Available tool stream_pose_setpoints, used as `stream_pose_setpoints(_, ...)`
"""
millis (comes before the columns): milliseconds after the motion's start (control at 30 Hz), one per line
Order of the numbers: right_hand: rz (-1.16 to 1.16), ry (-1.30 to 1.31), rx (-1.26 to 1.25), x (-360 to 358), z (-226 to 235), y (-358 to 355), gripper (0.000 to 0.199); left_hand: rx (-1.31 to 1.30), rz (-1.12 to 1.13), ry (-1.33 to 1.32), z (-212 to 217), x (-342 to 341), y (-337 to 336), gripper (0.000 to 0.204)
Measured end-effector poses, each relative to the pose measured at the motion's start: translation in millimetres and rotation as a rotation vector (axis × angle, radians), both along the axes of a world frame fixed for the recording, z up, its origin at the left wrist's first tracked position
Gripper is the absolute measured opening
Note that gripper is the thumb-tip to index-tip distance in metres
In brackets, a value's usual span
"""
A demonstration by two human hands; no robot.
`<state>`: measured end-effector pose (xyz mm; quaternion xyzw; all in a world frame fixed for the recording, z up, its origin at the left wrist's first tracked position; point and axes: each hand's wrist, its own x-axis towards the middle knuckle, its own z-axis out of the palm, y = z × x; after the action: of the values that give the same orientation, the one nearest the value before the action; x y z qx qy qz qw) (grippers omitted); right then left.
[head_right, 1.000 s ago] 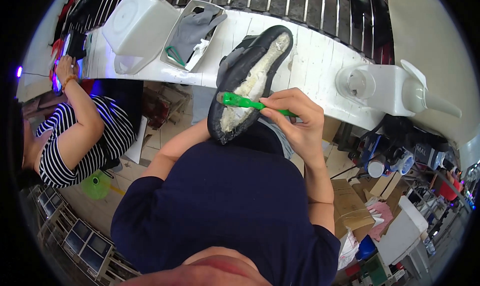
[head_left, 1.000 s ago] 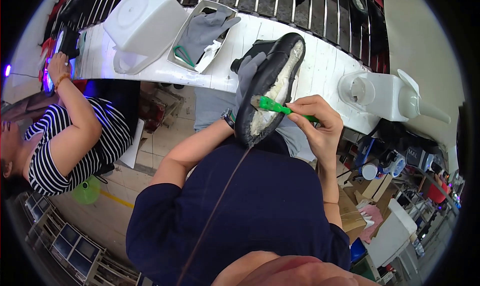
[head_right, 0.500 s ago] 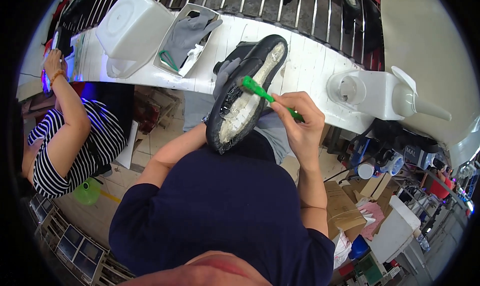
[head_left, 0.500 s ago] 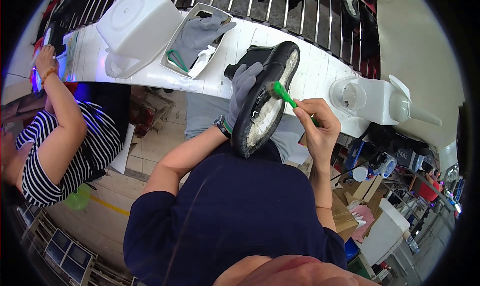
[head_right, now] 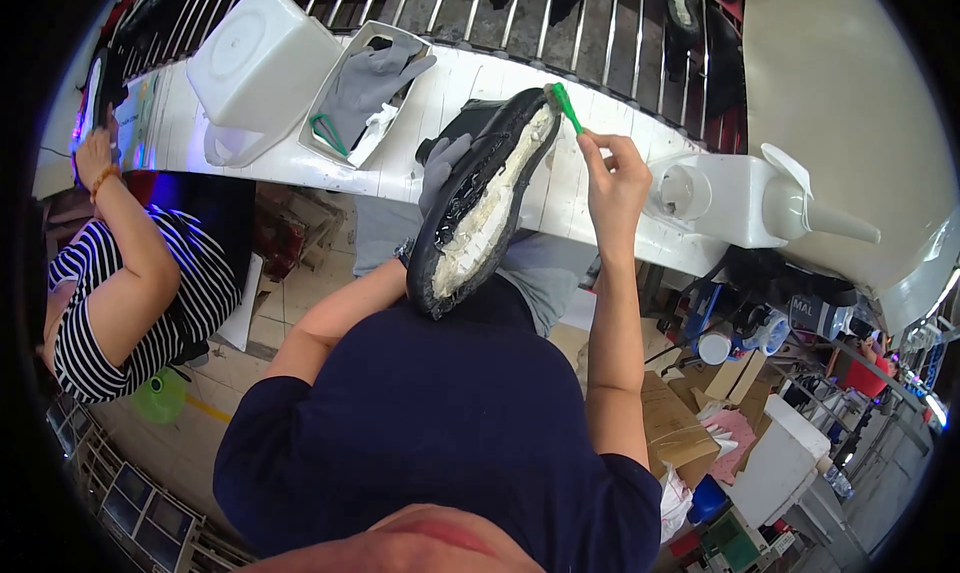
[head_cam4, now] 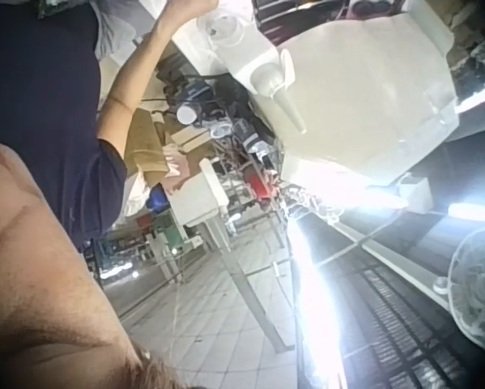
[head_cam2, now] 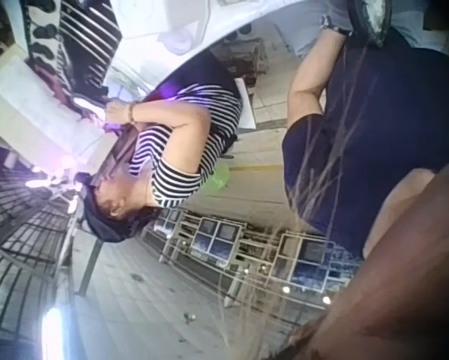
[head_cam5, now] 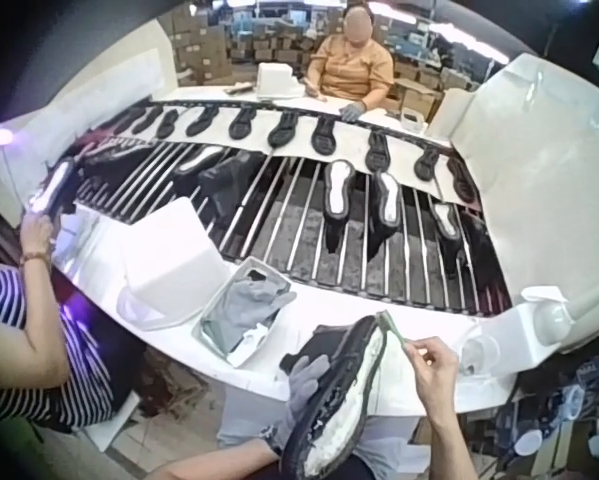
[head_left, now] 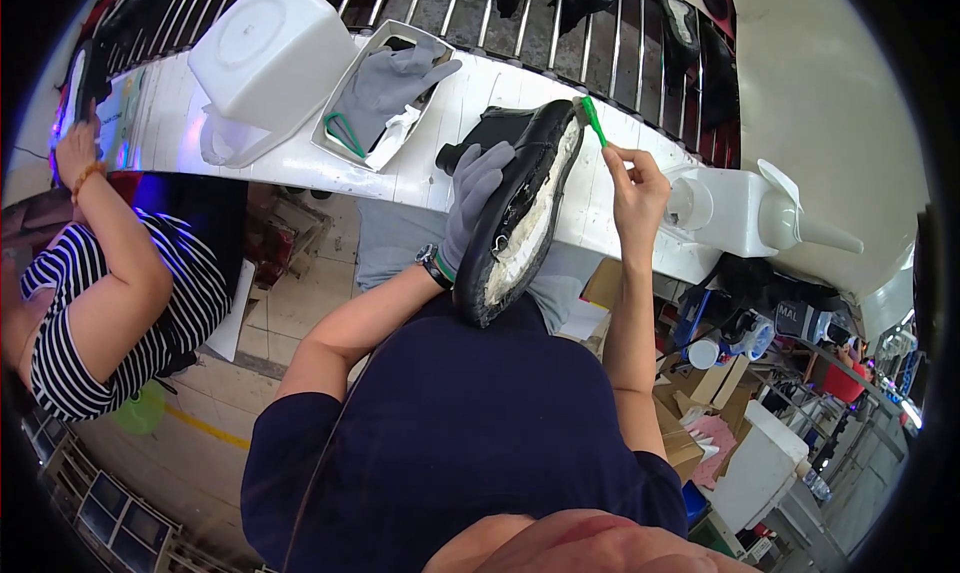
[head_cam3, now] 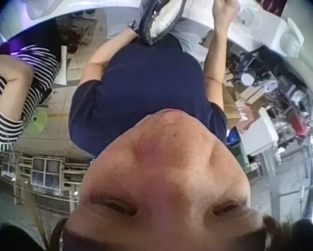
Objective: Applying adhesive to the sole area of a shoe upper using a brush and placing it on a conveyor.
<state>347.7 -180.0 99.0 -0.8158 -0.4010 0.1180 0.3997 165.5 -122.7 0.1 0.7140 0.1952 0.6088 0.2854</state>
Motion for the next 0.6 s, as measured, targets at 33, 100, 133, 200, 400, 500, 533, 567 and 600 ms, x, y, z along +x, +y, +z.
stream_pose_setpoints(33,0.037,0.045,0.011,-3.6,7.0,-2.7,0.012,-0.005,0.001,-0.001,0.6,-0.4,-0.3,0.075)
stream_pose_setpoints(100,0.099,0.052,-0.078,-13.6,27.0,-16.7,0.011,-0.001,-0.008,0.0,-1.7,-2.5,-0.2,0.075)
stream_pose_setpoints(133,0.2,0.211,0.007,-20.5,33.0,-22.9,0.011,0.0,-0.027,0.001,-2.9,-2.8,0.4,0.076)
stream_pose_setpoints(200,0.287,0.41,0.089,-30.9,42.8,-28.2,0.01,0.005,-0.028,0.0,-2.0,-2.7,-0.1,0.077)
stream_pose_setpoints(400,0.039,0.054,-0.013,6.9,5.9,5.2,0.015,-0.008,-0.008,-0.042,6.7,0.7,-5.6,0.081)
stream_pose_setpoints(500,0.051,0.087,-0.013,13.6,6.0,4.3,0.014,0.015,-0.002,-0.061,1.7,1.8,-4.4,0.084)
stream_pose_setpoints(533,0.088,0.095,-0.021,13.4,8.0,2.4,0.013,0.008,-0.014,-0.063,0.2,2.2,-4.4,0.084)
stream_pose_setpoints(567,0.087,0.098,-0.023,13.1,10.0,-1.3,0.013,-0.003,-0.028,-0.064,2.3,2.3,-5.3,0.084)
stream_pose_setpoints(600,0.116,0.222,-0.048,12.3,12.6,-5.5,0.012,-0.005,-0.029,-0.061,4.0,1.5,-5.6,0.084)
